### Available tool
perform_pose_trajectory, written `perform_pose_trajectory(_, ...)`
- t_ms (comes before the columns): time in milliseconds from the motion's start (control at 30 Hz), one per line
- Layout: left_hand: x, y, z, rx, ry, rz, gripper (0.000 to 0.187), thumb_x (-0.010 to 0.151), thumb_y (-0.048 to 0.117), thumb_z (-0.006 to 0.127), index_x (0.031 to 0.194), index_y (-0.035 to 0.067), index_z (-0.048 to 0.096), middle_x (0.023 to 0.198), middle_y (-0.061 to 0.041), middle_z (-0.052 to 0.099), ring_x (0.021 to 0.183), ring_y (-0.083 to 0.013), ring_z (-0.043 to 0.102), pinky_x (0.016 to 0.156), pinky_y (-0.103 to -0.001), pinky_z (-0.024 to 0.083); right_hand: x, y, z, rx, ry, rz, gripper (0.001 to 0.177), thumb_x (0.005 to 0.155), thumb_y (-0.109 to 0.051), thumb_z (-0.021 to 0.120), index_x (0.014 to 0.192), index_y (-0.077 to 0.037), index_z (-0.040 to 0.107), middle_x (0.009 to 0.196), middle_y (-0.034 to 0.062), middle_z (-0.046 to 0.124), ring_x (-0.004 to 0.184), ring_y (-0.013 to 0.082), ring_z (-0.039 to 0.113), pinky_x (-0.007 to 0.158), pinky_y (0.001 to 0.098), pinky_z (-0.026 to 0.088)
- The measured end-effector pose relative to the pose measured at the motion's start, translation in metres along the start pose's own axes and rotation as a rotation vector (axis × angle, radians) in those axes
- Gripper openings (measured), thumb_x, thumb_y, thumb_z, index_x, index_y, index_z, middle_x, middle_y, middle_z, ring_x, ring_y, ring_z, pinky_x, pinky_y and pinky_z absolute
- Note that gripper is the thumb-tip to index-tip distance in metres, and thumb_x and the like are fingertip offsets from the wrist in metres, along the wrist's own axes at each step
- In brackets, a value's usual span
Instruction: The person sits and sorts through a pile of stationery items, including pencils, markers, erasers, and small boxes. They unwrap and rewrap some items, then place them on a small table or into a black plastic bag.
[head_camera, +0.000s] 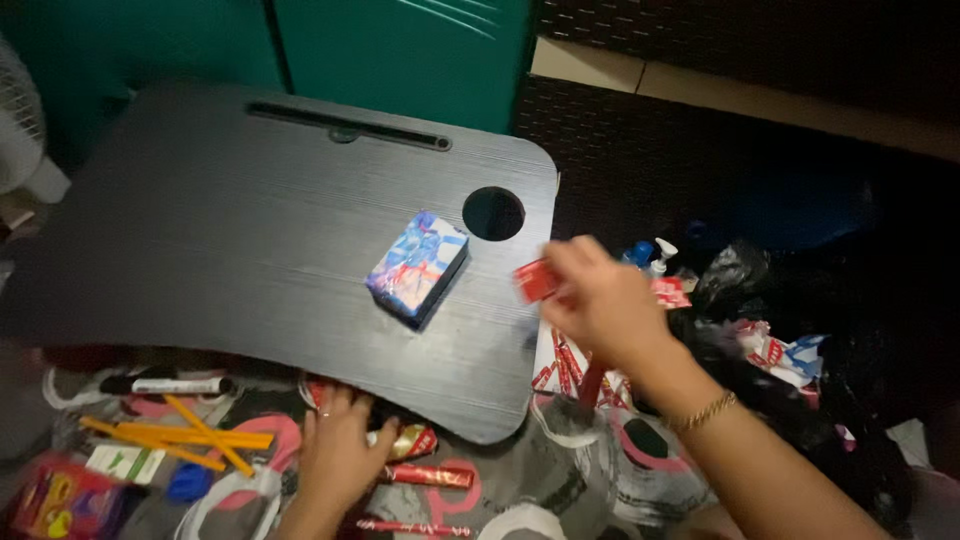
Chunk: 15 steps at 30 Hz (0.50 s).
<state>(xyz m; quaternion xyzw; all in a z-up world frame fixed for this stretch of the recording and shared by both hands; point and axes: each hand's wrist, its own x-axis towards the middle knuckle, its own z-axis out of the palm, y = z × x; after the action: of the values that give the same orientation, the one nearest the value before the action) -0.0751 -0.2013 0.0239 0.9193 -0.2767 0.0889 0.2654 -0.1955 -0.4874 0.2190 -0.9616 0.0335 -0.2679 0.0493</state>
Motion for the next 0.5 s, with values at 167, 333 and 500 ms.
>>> perform_pose_trajectory(167,-0.022,-0.016,-0.007,-0.353,0.327,0.004,0.046,0.092,0.032,0.06,0.127,0.002,0.064,0.139,-0.024,0.056,0.132,-0.0385,0.051,0.111,-0.045,0.04,-0.025,-0.129,0.024,0.031,-0.194,-0.27,0.048,0.07,-0.025,0.074,0.117,-0.014,0.065,0.092,0.0169,0.062,0.067,0.039,0.066,0.054,0.0519,0.052)
perform_pose_trajectory(333,-0.057,-0.037,-0.013,-0.554,0.516,-0.164,0.042,0.107,0.022,0.042,0.14,-0.001,0.056,0.137,-0.023,0.057,0.13,-0.0388,0.051,0.111,-0.044,0.039,-0.055,-0.186,0.106,0.104,-0.254,-0.292,0.04,0.085,-0.025,0.071,0.122,-0.013,0.064,0.097,0.0159,0.061,0.069,0.0354,0.065,0.058,0.0488,0.052)
perform_pose_trajectory(500,-0.064,-0.047,0.004,-0.568,0.564,-0.059,0.047,0.108,0.024,0.039,0.147,-0.002,0.046,0.147,-0.026,0.05,0.135,-0.0417,0.047,0.115,-0.047,0.035,-0.052,-0.214,0.166,-0.031,-0.19,-0.21,0.042,0.082,-0.021,0.071,0.121,-0.007,0.061,0.106,0.0179,0.058,0.084,0.0346,0.063,0.058,0.046,0.054)
